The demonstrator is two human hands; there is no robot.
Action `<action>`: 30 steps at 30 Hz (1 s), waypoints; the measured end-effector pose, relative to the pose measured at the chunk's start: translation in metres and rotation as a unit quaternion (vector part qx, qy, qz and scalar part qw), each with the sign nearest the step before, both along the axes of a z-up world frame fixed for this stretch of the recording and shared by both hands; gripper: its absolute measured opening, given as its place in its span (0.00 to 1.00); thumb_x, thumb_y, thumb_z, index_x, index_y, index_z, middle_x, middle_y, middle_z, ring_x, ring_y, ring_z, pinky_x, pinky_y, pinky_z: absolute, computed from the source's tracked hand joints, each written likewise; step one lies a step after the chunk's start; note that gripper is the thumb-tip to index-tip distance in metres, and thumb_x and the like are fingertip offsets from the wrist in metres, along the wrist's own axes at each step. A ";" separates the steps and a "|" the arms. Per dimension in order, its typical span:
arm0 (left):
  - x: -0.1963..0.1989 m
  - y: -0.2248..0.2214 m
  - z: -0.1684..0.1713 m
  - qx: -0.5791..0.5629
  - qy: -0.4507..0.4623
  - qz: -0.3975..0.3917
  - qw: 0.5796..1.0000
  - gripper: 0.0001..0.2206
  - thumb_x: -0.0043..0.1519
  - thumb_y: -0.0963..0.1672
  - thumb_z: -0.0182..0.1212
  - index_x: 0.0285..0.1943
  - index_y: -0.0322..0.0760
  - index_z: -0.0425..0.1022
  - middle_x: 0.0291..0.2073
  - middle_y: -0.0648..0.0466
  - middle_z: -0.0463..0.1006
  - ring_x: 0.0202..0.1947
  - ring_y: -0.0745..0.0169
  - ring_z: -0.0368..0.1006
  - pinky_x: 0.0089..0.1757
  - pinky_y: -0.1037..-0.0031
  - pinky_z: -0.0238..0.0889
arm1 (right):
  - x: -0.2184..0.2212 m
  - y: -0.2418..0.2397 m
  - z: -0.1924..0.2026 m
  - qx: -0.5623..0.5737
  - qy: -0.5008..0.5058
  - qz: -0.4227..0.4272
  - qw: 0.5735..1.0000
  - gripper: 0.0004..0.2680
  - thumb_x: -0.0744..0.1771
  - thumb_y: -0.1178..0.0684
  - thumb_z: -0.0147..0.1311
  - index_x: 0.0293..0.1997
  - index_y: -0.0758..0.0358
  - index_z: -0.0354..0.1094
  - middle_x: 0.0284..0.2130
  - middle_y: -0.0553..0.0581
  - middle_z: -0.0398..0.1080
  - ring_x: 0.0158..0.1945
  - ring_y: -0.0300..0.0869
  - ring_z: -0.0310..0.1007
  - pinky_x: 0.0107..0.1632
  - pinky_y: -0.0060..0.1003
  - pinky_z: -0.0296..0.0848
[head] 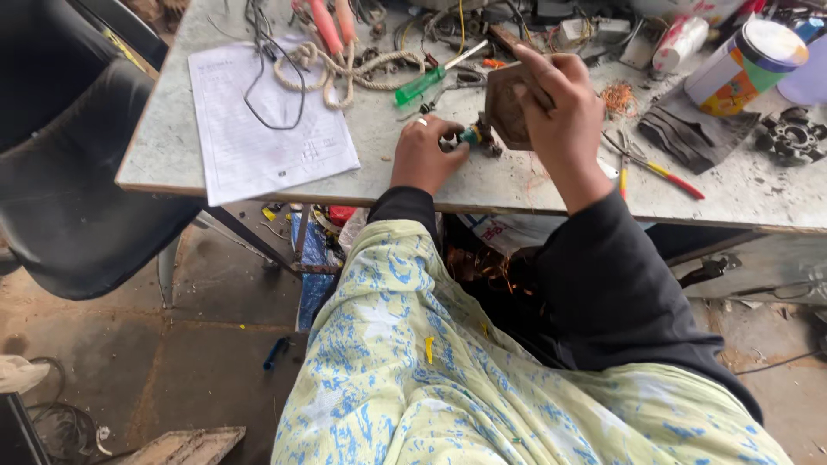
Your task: The person uses pliers to strip insulation from copper wires attached to a small electronic component. They then use the pliers to pull and arrange the wires before handling a metal plate.
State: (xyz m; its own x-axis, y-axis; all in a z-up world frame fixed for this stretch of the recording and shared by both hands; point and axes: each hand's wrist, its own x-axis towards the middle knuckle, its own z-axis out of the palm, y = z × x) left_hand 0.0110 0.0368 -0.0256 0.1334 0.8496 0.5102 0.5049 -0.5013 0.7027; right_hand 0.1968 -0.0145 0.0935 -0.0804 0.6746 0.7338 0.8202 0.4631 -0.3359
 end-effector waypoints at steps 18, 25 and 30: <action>-0.004 -0.005 0.011 -0.024 -0.006 -0.031 0.999 0.07 0.53 0.42 0.72 0.39 0.37 0.83 0.34 0.53 0.81 0.32 0.60 0.78 0.42 0.66 0.71 | 0.002 0.022 -0.023 0.031 -0.062 -0.014 0.998 0.16 0.69 0.57 0.65 0.64 0.46 0.75 0.48 0.55 0.73 0.40 0.46 0.78 0.39 0.42 0.78; -0.004 -0.001 0.014 -0.035 -0.031 -0.045 0.998 0.10 0.50 0.43 0.72 0.41 0.38 0.84 0.33 0.51 0.80 0.30 0.57 0.77 0.39 0.67 0.71 | 0.046 0.011 0.021 0.134 0.036 -0.012 0.990 0.03 0.68 0.64 0.57 0.41 0.62 0.73 0.29 0.52 0.68 0.27 0.40 0.68 0.32 0.38 0.65; -0.003 -0.004 0.005 0.000 -0.015 -0.025 1.000 0.09 0.51 0.42 0.73 0.40 0.38 0.85 0.33 0.52 0.81 0.35 0.55 0.76 0.42 0.65 0.70 | 0.038 0.050 -0.017 0.198 -0.059 0.003 0.978 0.05 0.68 0.65 0.57 0.45 0.63 0.70 0.36 0.58 0.66 0.33 0.50 0.67 0.31 0.43 0.61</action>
State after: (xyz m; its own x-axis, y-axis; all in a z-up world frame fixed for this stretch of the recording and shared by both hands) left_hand 0.0083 0.0324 -0.0207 0.1606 0.8420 0.5150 0.4576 -0.5258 0.7170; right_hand 0.2350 0.0354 0.0764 -0.1837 0.3391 0.9227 0.8389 0.5434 -0.0327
